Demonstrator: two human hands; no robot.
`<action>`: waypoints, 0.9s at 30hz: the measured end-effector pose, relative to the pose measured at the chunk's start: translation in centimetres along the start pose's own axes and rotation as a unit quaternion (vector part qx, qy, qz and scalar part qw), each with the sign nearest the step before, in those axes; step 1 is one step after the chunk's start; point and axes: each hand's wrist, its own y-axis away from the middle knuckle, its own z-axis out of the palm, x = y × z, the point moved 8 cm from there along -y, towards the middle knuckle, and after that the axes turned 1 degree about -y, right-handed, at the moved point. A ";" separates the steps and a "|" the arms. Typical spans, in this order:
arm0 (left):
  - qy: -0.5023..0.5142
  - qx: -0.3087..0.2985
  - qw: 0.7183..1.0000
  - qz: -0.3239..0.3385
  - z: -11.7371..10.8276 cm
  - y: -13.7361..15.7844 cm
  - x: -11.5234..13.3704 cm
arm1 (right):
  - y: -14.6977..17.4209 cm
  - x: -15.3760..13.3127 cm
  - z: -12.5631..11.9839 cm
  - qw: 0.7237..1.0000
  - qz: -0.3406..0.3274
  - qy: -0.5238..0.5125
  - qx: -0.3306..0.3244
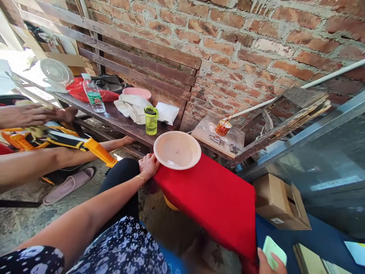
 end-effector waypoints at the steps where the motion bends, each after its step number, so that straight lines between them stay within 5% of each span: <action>1: 0.001 0.000 1.000 0.000 0.0 0.0 0.0 | 0.7 -0.8 0.2 1.000 -0.014 -0.013 -0.003; 5: 0.004 0.002 1.000 0.000 -0.1 0.0 0.1 | 7.8 -10.4 4.4 0.979 -0.171 -0.098 -0.050; 9: 0.002 0.004 1.000 0.002 -0.3 0.0 0.1 | 18.9 -21.5 9.5 0.905 -0.375 -0.154 -0.129; 13: 0.001 0.008 1.000 0.004 -0.3 0.0 0.1 | 25.1 -25.2 11.9 0.858 -0.475 -0.116 -0.153; 18: 0.005 0.013 1.000 0.008 -0.1 0.0 0.0 | 19.8 -20.8 10.7 0.895 -0.400 -0.131 -0.148; 24: 0.014 0.021 1.000 0.007 0.2 -0.1 -0.1 | 7.6 -7.2 4.6 0.981 -0.169 -0.016 -0.091; 27: 0.015 0.019 1.000 0.005 0.2 -0.1 -0.1 | 4.3 -1.2 1.8 0.991 -0.014 0.105 -0.078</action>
